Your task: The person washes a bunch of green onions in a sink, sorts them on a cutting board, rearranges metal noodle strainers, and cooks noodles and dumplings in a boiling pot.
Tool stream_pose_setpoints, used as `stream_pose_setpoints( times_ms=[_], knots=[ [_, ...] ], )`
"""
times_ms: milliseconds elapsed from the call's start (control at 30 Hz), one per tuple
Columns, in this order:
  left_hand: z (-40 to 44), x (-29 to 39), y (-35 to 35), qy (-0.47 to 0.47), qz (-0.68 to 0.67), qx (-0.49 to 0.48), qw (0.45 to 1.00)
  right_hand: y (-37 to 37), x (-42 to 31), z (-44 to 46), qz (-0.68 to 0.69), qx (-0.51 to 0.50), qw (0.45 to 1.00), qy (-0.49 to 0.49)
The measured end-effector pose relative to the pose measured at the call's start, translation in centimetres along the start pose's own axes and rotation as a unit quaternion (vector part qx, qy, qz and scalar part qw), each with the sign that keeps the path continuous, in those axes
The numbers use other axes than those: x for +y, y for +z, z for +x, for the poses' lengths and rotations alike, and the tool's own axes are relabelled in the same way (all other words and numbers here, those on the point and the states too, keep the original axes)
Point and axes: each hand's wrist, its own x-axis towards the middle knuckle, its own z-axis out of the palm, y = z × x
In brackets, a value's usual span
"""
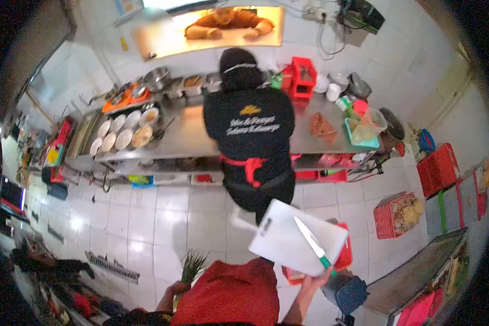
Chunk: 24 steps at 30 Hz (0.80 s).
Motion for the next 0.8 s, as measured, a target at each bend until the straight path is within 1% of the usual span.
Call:
stream_pose_setpoints(
  times_ms=[33, 67, 100, 133, 167, 200, 233, 267, 300, 333, 367, 433, 467, 500, 567, 633, 733, 800],
  knots=[
    [-1.3, -0.6, -0.1, -0.140, -0.134, 0.001, 0.981, 2.6, 1.9, -1.7, -0.157, -0.023, 0.986, -0.056],
    [-3.5, -1.9, -0.3, -0.141, -0.114, 0.026, 0.983, 5.0, 2.9, -3.6, -0.021, -0.022, 0.998, 0.047],
    [-4.2, -6.8, 2.1, -0.082, -0.252, 0.076, 0.961, 10.2, 3.2, -6.0, 0.116, -0.015, 0.982, 0.150],
    [-4.5, -11.9, 4.4, -0.009, -0.402, 0.108, 0.909, 12.7, 5.2, -6.7, 0.103, -0.048, 0.974, 0.196],
    [-5.4, -16.4, 6.3, 0.068, -0.523, 0.119, 0.841, 15.0, 8.0, -9.2, 0.089, -0.080, 0.962, 0.245],
    [-9.2, -15.0, 5.9, 0.022, -0.158, 0.244, 0.957, 17.4, 9.5, -10.3, 0.059, -0.086, 0.962, 0.254],
    [-11.3, -15.5, 6.2, 0.017, -0.160, 0.244, 0.956, 19.7, 10.7, -11.7, 0.029, -0.090, 0.960, 0.263],
    [-12.9, -16.2, 6.4, 0.013, -0.277, 0.176, 0.944, 22.4, 11.4, -12.9, 0.001, -0.125, 0.952, 0.279],
    [-14.3, -17.0, 6.9, 0.010, -0.390, 0.107, 0.915, 24.8, 12.0, -14.0, -0.028, -0.160, 0.941, 0.296],
    [-15.1, -17.0, 7.0, -0.012, -0.491, 0.119, 0.863, 26.0, 14.3, -14.2, -0.042, -0.167, 0.944, 0.281],
    [-16.0, -16.6, 7.0, -0.019, -0.495, 0.119, 0.861, 27.1, 16.6, -14.5, -0.058, -0.174, 0.946, 0.268],
    [-18.7, -15.5, 8.0, 0.047, -0.626, 0.132, 0.767, 32.0, 16.7, -16.9, -0.130, -0.190, 0.943, 0.242],
    [-19.2, -14.7, 8.9, 0.034, -0.633, 0.133, 0.762, 33.1, 18.6, -16.6, -0.168, -0.201, 0.939, 0.221],
    [-18.8, -14.0, 9.9, 0.029, -0.652, 0.159, 0.741, 34.2, 20.6, -16.3, -0.204, -0.213, 0.934, 0.199],
    [-17.4, -13.0, 9.7, 0.028, -0.683, 0.214, 0.698, 38.6, 21.7, -16.8, -0.237, -0.239, 0.929, 0.155],
    [-16.9, -12.2, 9.3, 0.014, -0.690, 0.236, 0.685, 42.3, 23.8, -15.7, -0.277, -0.273, 0.915, 0.105],
    [-16.4, -10.4, 7.2, -0.014, -0.685, 0.247, 0.685, 48.4, 27.5, -12.6, -0.305, -0.282, 0.909, 0.018],
    [-15.4, -9.5, 5.2, -0.033, -0.679, 0.248, 0.690, 54.3, 26.9, -12.1, -0.298, -0.276, 0.914, -0.006]
  ],
)
